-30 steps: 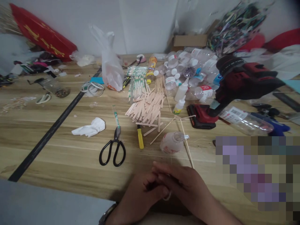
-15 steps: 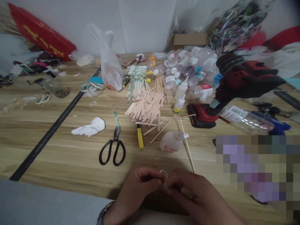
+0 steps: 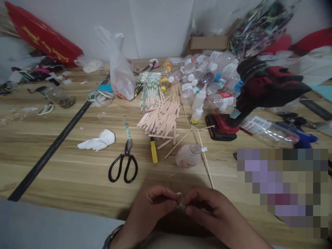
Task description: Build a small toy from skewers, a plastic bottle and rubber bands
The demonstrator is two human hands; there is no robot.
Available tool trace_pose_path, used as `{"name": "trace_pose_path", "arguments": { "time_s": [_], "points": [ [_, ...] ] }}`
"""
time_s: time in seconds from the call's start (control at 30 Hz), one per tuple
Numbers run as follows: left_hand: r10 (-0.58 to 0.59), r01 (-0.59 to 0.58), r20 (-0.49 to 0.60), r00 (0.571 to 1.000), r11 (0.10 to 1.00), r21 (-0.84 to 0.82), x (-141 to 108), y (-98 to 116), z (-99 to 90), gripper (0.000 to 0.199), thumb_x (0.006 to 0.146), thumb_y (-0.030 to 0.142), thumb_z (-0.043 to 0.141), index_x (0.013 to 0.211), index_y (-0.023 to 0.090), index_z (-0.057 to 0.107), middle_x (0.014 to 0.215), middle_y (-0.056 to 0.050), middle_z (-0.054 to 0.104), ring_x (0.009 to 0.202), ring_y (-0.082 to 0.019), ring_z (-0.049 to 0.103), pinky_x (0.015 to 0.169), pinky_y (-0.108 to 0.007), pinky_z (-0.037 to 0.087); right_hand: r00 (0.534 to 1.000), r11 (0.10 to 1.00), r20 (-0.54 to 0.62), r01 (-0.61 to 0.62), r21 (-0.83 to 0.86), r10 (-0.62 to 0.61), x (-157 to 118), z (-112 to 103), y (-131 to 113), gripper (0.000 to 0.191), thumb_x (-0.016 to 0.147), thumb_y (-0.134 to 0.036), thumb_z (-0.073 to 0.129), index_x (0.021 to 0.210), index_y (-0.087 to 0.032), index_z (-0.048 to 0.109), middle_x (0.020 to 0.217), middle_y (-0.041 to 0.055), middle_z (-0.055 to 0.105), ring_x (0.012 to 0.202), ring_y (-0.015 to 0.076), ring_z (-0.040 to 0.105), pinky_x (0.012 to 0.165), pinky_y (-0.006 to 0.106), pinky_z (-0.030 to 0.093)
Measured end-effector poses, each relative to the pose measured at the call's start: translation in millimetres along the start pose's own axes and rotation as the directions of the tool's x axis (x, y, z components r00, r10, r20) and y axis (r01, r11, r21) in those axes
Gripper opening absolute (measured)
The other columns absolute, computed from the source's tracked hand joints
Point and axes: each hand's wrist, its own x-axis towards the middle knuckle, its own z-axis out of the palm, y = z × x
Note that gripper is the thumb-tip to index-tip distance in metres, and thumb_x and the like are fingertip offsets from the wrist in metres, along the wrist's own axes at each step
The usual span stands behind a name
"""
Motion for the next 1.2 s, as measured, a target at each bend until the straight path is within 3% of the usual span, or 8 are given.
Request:
{"name": "trace_pose_path", "arguments": {
  "time_s": [0.13, 0.27, 0.37, 0.5, 0.6, 0.87, 1.03, 1.2],
  "points": [
    [-0.014, 0.015, 0.054, 0.998, 1.000, -0.026, -2.9, -2.5, -1.0, 0.007, 0.067, 0.018, 0.077, 0.073, 0.023, 0.078, 0.077, 0.002, 0.077, 0.075, -0.013, 0.068, 0.073, -0.023, 0.050, 0.999, 1.000, -0.036, 0.003, -0.003, -0.003, 2.9, 2.4, 4.5, 0.024, 0.092, -0.039, 0.050, 0.094, -0.023, 0.066, 0.071, 0.0001, 0.062, 0.060, 0.0155, 0.055, 0.054, 0.027, 0.041],
    [-0.020, 0.024, 0.122, 0.992, 0.999, -0.029, -4.3, -8.3, -3.2, 0.008, 0.070, 0.018, 0.078, 0.075, 0.024, 0.078, 0.077, 0.003, 0.076, 0.075, -0.012, 0.066, 0.072, -0.021, 0.049, 0.993, 0.974, -0.019, 0.112, -0.196, -0.118, 3.8, 4.1, 2.5, 0.018, 0.091, -0.027, 0.054, 0.098, -0.025, 0.071, 0.091, 0.0045, 0.068, 0.083, 0.0204, 0.062, 0.070, 0.031, 0.046],
    [0.011, -0.011, 0.143, 0.990, 1.000, -0.004, -4.6, -11.4, -4.9, 0.006, 0.072, 0.020, 0.077, 0.077, 0.023, 0.077, 0.078, 0.002, 0.074, 0.075, -0.012, 0.064, 0.072, -0.022, 0.047, 0.981, 0.969, -0.019, 0.188, -0.163, -0.193, 3.8, 5.5, 1.2, 0.018, 0.091, -0.022, 0.055, 0.098, -0.026, 0.071, 0.101, 0.0050, 0.066, 0.094, 0.0206, 0.062, 0.080, 0.032, 0.047],
    [0.096, -0.103, 0.097, 0.991, 0.992, 0.076, -5.5, -10.0, -4.5, 0.002, 0.073, 0.021, 0.076, 0.074, 0.020, 0.075, 0.071, 0.001, 0.069, 0.068, -0.012, 0.060, 0.068, -0.023, 0.045, 0.998, 0.997, -0.007, 0.065, -0.050, -0.065, 6.0, 9.2, 3.0, 0.017, 0.089, -0.026, 0.054, 0.097, -0.023, 0.070, 0.090, 0.0039, 0.070, 0.083, 0.0208, 0.063, 0.074, 0.032, 0.046],
    [0.102, -0.111, 0.061, 0.993, 0.982, 0.155, -7.2, -6.7, -3.2, 0.003, 0.073, 0.021, 0.074, 0.076, 0.019, 0.075, 0.072, 0.000, 0.069, 0.068, -0.013, 0.060, 0.067, -0.023, 0.045, 1.000, 1.000, -0.022, 0.022, -0.018, -0.023, 8.0, 11.3, 2.8, 0.017, 0.088, -0.031, 0.055, 0.091, -0.021, 0.068, 0.085, 0.0039, 0.068, 0.079, 0.0213, 0.061, 0.070, 0.033, 0.045],
    [0.202, -0.215, 0.076, 0.977, 0.928, 0.303, -11.0, -1.3, -2.9, 0.003, 0.076, 0.022, 0.071, 0.076, 0.020, 0.073, 0.076, -0.001, 0.068, 0.073, -0.015, 0.060, 0.070, -0.025, 0.044, 0.995, 0.994, -0.013, 0.097, -0.047, -0.097, 8.9, 12.0, 2.3, 0.018, 0.087, -0.023, 0.057, 0.101, -0.023, 0.067, 0.092, 0.0030, 0.064, 0.081, 0.0189, 0.058, 0.068, 0.031, 0.044],
    [0.218, -0.238, 0.111, 0.970, 0.944, 0.229, -11.6, -1.0, -1.7, 0.004, 0.076, 0.023, 0.072, 0.075, 0.020, 0.073, 0.072, 0.000, 0.062, 0.070, -0.013, 0.057, 0.066, -0.023, 0.042, 0.958, 0.958, -0.031, 0.284, -0.037, -0.285, 11.0, 13.0, 4.4, 0.007, 0.087, -0.018, 0.061, 0.083, -0.023, 0.065, 0.102, 0.0039, 0.059, 0.096, 0.0190, 0.057, 0.081, 0.032, 0.045],
    [0.260, -0.279, 0.133, 0.956, 0.949, 0.148, -11.5, 0.4, -0.8, 0.007, 0.077, 0.023, 0.075, 0.072, 0.019, 0.072, 0.071, 0.001, 0.061, 0.071, -0.012, 0.056, 0.067, -0.022, 0.042, 0.965, 0.964, 0.014, 0.259, 0.054, -0.260, 10.8, 16.3, 4.8, 0.007, 0.085, -0.016, 0.061, 0.082, -0.022, 0.062, 0.092, 0.0023, 0.064, 0.090, 0.0192, 0.060, 0.080, 0.033, 0.046]
  ]
}}
